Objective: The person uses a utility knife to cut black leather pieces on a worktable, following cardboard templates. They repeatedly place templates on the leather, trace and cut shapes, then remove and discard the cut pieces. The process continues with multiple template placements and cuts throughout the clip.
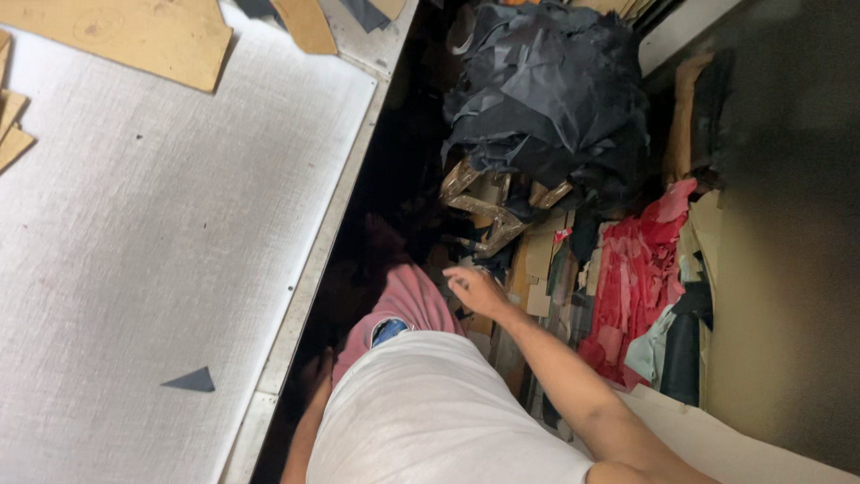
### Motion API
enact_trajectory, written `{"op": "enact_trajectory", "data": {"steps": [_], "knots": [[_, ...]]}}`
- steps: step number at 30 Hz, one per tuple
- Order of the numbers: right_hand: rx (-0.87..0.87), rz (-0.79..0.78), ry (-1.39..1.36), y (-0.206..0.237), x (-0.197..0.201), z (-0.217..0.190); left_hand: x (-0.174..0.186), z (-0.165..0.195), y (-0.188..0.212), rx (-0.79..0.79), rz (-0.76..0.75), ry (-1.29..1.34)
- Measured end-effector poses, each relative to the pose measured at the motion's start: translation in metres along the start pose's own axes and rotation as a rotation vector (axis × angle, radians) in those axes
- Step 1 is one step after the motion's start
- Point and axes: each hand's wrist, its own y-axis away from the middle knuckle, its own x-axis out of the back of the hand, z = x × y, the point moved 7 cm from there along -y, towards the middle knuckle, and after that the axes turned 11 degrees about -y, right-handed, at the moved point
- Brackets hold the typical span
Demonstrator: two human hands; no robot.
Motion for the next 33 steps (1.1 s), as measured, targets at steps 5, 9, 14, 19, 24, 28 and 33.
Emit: {"op": "enact_trajectory", "data": {"steps": [5, 9, 14, 19, 24, 28, 33], "knots": [[0.728, 0.531, 0.299, -0.039, 0.150, -0.155, 0.015, -0.012, 0.010, -0.057, 0.026, -0.006], [0.615, 0.726, 0.782, -0.061, 0.237, -0.179, 0.027, -0.008, 0.038, -0.152, -0.021, 0.040], [0.215, 0.680, 0.356, -0.094, 0.326, -0.107, 0.083, 0.004, 0.081, -0.367, 0.392, -0.127], [0.439, 0.894, -0.143, -0.089, 0.409, -0.108, 0.186, 0.012, 0.061, -0.348, 0.954, -0.696], [0.875, 0.800, -0.444, -0.068, 0.399, -0.192, 0.165, 0.058, 0.062, -0.071, 0.934, -1.261], [0.780, 0.605, 0.062, -0.081, 0.274, -0.264, 0.107, 0.108, 0.092, -0.118, 0.268, -0.159], [0.692, -0.456, 0.045, -0.062, 0.014, -0.321, 0.123, 0.254, 0.144, -0.738, 0.617, -0.248]]}}
